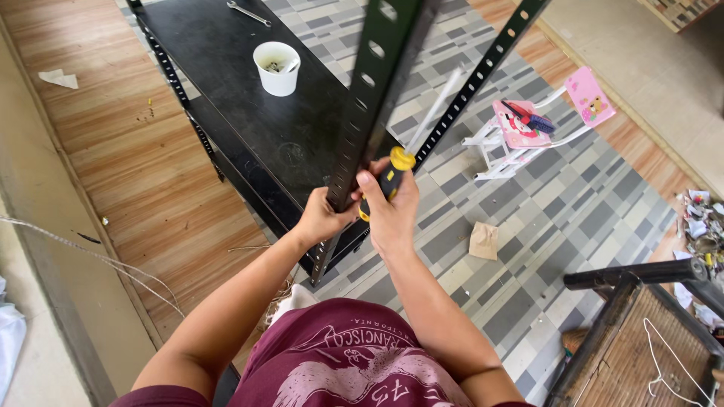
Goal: The person assembles a black metal shelving unit by inserting screws into the vertical uprights and tightening them with a screwdriver. They repeatedly position the uprights, align holes, and secure fasteners to join the frame components.
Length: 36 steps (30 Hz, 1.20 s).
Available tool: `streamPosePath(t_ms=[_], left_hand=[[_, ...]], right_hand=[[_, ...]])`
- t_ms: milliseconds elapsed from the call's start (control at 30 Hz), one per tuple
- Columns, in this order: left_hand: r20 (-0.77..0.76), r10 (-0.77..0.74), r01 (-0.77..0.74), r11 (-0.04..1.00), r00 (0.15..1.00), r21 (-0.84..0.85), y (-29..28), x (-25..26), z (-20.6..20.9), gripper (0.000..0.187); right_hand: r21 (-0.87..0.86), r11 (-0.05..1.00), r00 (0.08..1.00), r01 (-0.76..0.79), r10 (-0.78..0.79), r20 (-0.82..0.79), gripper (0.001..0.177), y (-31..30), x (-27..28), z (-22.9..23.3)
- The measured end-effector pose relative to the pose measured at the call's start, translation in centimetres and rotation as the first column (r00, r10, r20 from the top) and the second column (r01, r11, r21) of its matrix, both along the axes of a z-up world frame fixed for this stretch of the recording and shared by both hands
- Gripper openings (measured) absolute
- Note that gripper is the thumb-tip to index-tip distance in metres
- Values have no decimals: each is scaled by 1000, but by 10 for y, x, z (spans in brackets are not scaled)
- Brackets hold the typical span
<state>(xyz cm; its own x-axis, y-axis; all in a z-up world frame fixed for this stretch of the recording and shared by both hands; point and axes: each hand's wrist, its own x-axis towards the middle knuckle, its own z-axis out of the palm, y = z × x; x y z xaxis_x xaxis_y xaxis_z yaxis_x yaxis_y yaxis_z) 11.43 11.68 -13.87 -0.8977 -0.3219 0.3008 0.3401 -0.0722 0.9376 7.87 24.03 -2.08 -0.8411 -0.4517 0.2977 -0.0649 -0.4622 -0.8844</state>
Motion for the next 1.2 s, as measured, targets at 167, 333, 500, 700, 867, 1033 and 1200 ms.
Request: streamPosePath(t_ms=[167,333,500,700,867,1033,1200], left_hand=[[10,169,-168,983,986,-76,18,-35,-3,9],[-88,192,-195,980,977,-27,46,-82,4,15],[-31,278,-279,954,960,-108,64,-126,13,12],[-26,341,-341,932,940,-122,72,-198,30,10],[-110,396,-406,910,912,-87,70,-257,42,8],[-13,470,-469,877,882,-106,56,-319,54,11],[-30,477,-478,876,878,-67,40,-382,61,10]], right_hand=[[-21,999,999,-40,39,-13,19,10,-36,5],[-37,998,998,-59,58,-33,17,32,-82,8],[-47,996,997,-77,76,-31,17,46,-127,8],[-84,994,998,-63,61,-23,17,46,-199,14],[-44,997,998,-66,66,1,18,40,-262,24],[17,998,998,-58,58,-1,17,20,-331,40],[-10,998,998,-63,63,-22,19,-1,-391,52]])
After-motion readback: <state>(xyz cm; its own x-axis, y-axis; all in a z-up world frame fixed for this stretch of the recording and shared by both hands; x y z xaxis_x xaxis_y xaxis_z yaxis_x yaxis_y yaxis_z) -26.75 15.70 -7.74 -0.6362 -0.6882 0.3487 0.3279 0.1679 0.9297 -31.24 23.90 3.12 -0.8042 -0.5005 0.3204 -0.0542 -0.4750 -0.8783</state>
